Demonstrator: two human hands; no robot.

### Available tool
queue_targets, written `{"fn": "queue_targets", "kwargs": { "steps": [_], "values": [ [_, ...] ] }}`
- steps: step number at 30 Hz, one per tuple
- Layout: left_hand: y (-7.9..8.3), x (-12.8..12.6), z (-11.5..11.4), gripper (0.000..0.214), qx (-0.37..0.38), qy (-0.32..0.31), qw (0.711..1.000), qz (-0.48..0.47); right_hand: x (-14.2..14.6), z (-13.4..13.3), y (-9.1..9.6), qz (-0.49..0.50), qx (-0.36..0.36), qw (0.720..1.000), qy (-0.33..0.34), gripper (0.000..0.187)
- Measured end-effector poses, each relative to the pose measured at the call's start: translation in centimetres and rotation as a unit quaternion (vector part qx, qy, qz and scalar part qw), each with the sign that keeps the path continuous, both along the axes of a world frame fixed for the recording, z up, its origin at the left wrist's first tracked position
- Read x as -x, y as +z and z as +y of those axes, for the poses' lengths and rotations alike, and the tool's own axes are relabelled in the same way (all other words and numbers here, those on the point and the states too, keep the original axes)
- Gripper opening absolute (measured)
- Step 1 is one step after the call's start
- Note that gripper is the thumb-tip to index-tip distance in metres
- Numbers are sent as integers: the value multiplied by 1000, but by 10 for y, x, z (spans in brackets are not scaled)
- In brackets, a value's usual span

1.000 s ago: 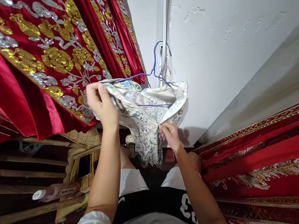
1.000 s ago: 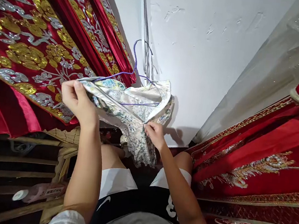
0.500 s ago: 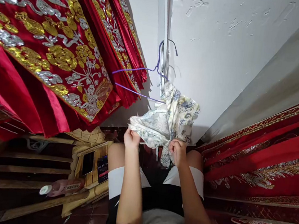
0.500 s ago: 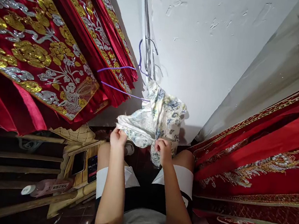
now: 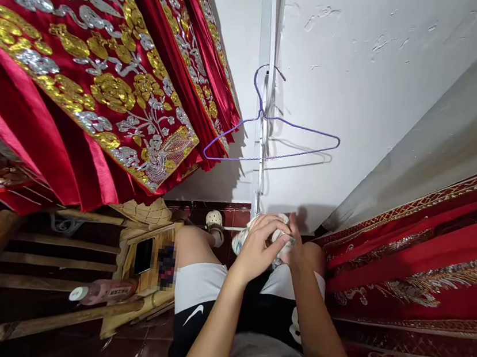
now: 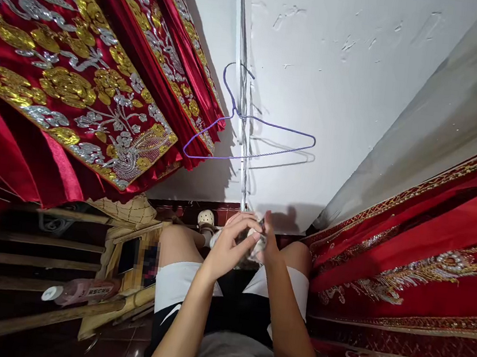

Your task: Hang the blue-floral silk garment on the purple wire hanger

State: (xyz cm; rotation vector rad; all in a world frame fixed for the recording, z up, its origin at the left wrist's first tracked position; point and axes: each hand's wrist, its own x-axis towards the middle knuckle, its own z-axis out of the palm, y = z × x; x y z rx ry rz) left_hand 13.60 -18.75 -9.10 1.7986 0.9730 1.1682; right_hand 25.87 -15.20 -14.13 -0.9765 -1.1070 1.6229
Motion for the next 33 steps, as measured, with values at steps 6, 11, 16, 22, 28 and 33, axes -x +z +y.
{"fn": "queue_targets", "kwargs": {
  "steps": [6,11,16,22,28,33],
  "values": [
    [-10,31,9,54,45,-27,998,24,-25,1,46,-107,9,965,240,41],
    [-37,60,18,54,127,-100,972,173,-54,20,91,-227,-155,939,206,12],
    [-30,107,19,33,129,109,920,354,-61,58,106,-320,-288,896,-106,22],
    [-10,138,26,53,170,124,908,363,-22,127,91,-247,-330,905,-100,50],
    [-2,144,40,46,110,202,945,233,-7,133,69,-243,-281,925,-83,15],
    [38,150,50,28,-9,201,970,134,-44,101,76,-256,-297,916,-88,14]
  ]
}}
